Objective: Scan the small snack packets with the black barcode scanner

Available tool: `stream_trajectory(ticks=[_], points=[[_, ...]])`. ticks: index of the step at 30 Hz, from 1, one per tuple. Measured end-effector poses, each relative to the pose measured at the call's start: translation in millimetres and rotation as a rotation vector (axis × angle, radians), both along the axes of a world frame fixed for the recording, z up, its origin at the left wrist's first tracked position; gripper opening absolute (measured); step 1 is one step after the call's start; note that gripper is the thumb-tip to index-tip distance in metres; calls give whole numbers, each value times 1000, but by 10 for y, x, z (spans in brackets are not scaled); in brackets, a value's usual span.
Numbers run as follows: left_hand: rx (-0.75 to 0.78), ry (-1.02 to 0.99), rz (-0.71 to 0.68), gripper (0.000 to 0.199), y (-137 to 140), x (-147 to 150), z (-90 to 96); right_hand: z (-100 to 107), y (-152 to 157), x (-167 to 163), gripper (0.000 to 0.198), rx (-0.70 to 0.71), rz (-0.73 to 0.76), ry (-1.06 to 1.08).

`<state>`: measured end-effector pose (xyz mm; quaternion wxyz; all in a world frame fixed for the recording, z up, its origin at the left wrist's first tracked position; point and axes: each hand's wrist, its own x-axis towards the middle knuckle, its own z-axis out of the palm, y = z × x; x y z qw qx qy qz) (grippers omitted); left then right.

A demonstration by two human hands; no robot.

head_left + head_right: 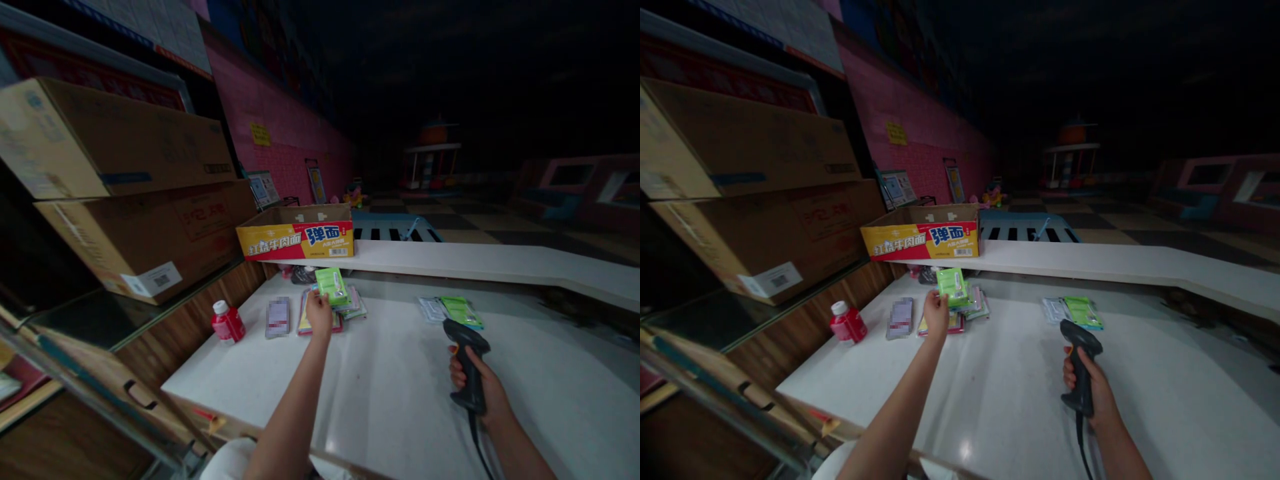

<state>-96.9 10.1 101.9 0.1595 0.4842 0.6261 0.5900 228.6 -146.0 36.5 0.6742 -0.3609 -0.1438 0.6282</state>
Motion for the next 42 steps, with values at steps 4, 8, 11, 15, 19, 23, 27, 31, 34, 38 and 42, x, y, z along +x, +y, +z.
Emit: stream_trajectory(ticks=[4,8,11,15,19,23,27,31,34,38,42], points=[[-244,169,132,23,172,-311,229,12,1,0,46,-25,-4,10],[-411,343,154,31,191,-427,245,-17,11,12,44,-30,6,22],[-436,531,144,35,135,-457,185,-44,18,20,44,-22,1,23],[-328,643,133,45,33,-443,61,-96,32,52,42,-21,19,18],[-199,691,23,43,-29,-407,-60,-165,55,126,42,4,77,25],[-164,699,2,40,-23,-406,-122,-189,59,160,43,7,104,36],[-135,711,66,42,-33,-374,-100,-123,48,91,46,-13,50,27],[30,721,77,36,-103,-161,3,-9,45,6,48,-14,0,-7],[154,710,-42,29,-164,149,54,47,54,-23,50,-10,-7,-13],[198,678,-292,25,-253,701,-38,71,70,-47,50,4,-59,-40],[114,655,-573,25,-317,1274,-254,102,63,-68,55,-22,-135,-128]])
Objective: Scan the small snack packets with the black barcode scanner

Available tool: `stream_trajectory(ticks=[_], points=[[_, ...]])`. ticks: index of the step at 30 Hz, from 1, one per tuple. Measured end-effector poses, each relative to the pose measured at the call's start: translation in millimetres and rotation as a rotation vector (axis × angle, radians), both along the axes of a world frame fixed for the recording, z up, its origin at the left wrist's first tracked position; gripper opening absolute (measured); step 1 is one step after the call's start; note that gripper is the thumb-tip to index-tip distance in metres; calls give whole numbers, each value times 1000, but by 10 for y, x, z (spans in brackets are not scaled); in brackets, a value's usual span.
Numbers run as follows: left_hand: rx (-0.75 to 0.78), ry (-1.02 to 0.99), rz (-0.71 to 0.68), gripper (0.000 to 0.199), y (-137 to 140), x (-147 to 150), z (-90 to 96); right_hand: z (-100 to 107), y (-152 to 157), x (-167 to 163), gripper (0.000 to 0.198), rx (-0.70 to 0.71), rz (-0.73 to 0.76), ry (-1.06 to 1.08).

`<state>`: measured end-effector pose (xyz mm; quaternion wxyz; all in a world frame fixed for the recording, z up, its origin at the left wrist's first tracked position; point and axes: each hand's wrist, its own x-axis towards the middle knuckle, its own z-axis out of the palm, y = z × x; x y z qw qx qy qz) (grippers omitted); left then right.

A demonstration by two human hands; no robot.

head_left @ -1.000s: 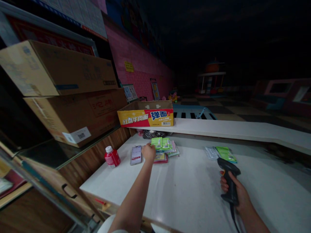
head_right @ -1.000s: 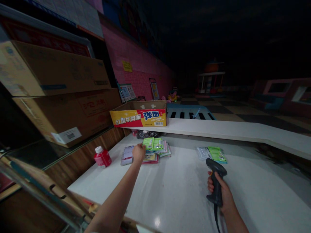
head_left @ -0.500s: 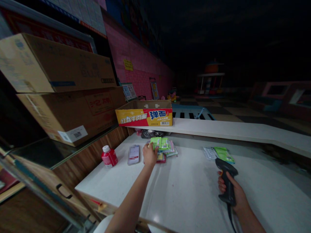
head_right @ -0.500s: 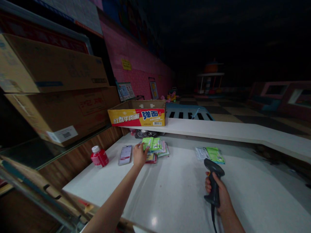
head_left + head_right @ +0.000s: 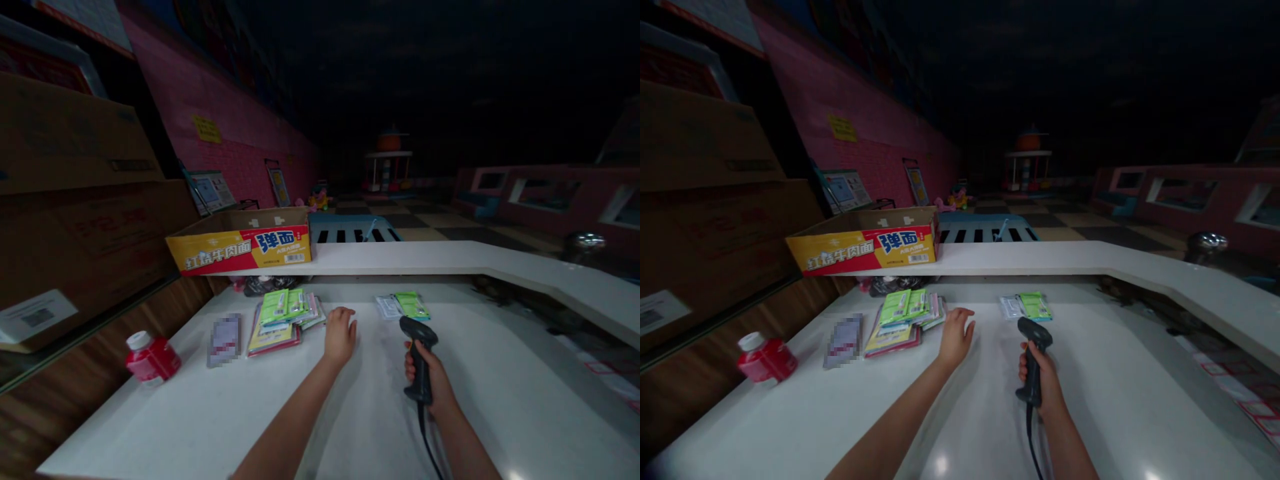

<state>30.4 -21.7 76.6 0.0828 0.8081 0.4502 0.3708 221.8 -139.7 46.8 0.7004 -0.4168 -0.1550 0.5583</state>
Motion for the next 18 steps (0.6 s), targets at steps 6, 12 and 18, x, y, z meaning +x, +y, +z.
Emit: stream_trajectory(ticks=[6,12,18], points=[[-283,44,-13,26,189,728,-130,50,-16,-8,63,-67,-223,-108],[-470,91,283,29,449,1228,-58,43,3,-9,58,-72,-273,-37],[-608,41,418,31,573,1396,-97,38,7,-31,54,-86,-275,-50]])
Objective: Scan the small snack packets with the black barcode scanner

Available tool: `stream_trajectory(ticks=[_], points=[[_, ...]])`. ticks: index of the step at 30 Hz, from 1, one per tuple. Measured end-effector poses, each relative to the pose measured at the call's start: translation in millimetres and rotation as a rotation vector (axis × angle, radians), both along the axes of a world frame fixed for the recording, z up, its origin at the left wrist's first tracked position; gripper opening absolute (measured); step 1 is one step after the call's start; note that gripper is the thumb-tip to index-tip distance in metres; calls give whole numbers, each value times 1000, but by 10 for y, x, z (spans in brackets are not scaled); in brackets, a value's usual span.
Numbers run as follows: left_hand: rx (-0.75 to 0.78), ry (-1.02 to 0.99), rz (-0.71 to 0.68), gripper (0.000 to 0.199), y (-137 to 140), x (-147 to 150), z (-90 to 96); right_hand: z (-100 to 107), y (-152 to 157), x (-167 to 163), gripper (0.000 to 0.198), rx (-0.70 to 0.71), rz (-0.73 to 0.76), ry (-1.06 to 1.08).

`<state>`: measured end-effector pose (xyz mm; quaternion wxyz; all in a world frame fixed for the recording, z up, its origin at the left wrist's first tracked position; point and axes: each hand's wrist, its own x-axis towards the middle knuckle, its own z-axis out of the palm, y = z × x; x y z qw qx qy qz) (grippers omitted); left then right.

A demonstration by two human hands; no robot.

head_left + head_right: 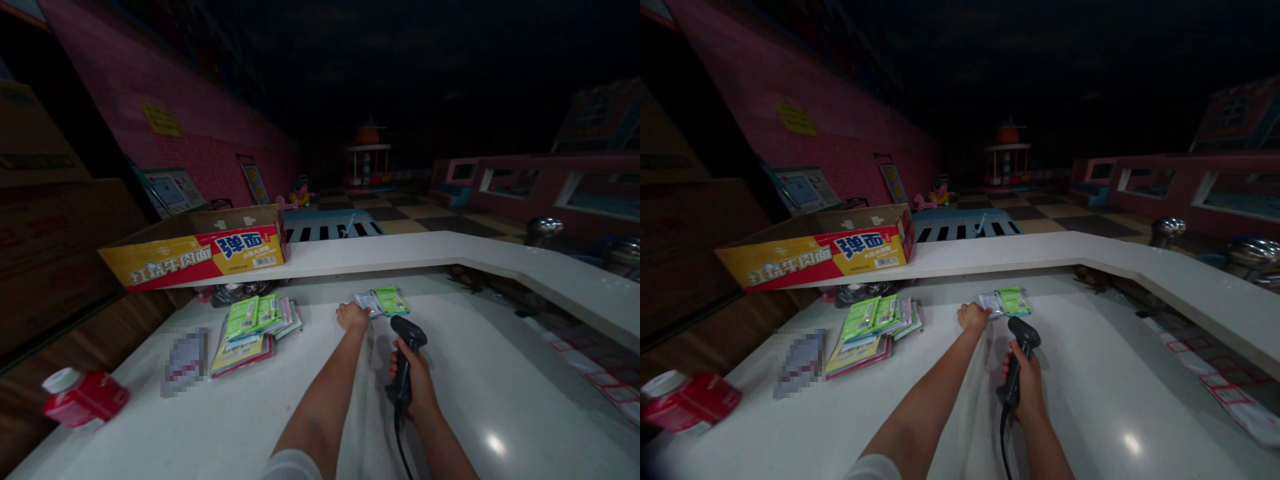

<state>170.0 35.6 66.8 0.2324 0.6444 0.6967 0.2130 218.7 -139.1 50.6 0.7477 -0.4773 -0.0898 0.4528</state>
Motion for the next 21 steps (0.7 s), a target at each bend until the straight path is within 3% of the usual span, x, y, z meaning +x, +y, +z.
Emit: stream_trajectory(ticks=[4,8,15,21], points=[[-33,-133,-1,17,92,-87,-25,-14,12,2,53,4,-2,-4],[-20,-288,-9,10,50,-435,-119,-11,16,10,55,13,0,-6],[263,-541,-161,5,-188,-1309,-398,-10,-13,5,57,33,34,-24],[263,-704,-221,16,-198,-1401,-520,-53,-30,42,58,16,140,-105]])
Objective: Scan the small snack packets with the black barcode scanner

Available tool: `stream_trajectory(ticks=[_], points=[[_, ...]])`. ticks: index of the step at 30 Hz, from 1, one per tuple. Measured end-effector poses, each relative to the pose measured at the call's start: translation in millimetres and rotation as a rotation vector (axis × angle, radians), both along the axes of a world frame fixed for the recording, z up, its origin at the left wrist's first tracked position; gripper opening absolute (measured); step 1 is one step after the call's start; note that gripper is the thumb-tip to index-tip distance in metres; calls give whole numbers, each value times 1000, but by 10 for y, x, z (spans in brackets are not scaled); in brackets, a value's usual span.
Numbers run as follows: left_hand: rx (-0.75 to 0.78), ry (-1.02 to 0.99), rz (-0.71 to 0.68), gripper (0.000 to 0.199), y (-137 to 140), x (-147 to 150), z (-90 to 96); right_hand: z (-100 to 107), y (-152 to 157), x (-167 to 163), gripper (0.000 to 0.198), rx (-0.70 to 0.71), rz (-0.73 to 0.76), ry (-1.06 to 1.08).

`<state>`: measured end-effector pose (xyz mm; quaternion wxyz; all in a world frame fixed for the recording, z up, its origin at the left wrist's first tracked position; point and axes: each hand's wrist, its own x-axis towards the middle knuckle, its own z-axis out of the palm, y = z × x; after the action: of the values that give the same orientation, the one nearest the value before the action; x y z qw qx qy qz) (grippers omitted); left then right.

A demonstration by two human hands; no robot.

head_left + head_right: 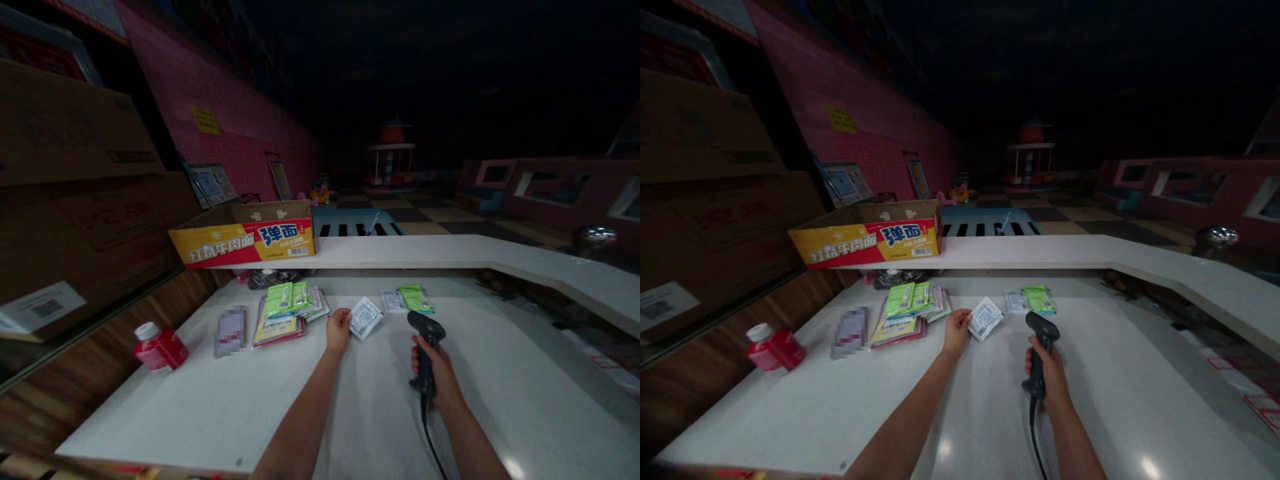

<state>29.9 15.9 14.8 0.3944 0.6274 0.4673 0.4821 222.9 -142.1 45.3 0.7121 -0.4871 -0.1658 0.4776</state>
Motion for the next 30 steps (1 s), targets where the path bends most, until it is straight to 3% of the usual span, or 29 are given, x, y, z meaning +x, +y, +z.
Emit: stream_trajectory(ticks=[6,13,17,24,30], points=[[13,52,14,22,-16,30,8,129,-108,-131,50,-93,148,-229],[6,27,13,22,-57,49,46,353,-385,-297,46,-95,466,-582],[4,43,25,22,-87,57,85,441,-507,-271,44,-110,545,-736],[89,116,6,25,-132,31,134,504,-604,-257,44,-141,596,-788],[63,69,18,21,-79,55,76,470,-563,-275,50,-158,597,-727]])
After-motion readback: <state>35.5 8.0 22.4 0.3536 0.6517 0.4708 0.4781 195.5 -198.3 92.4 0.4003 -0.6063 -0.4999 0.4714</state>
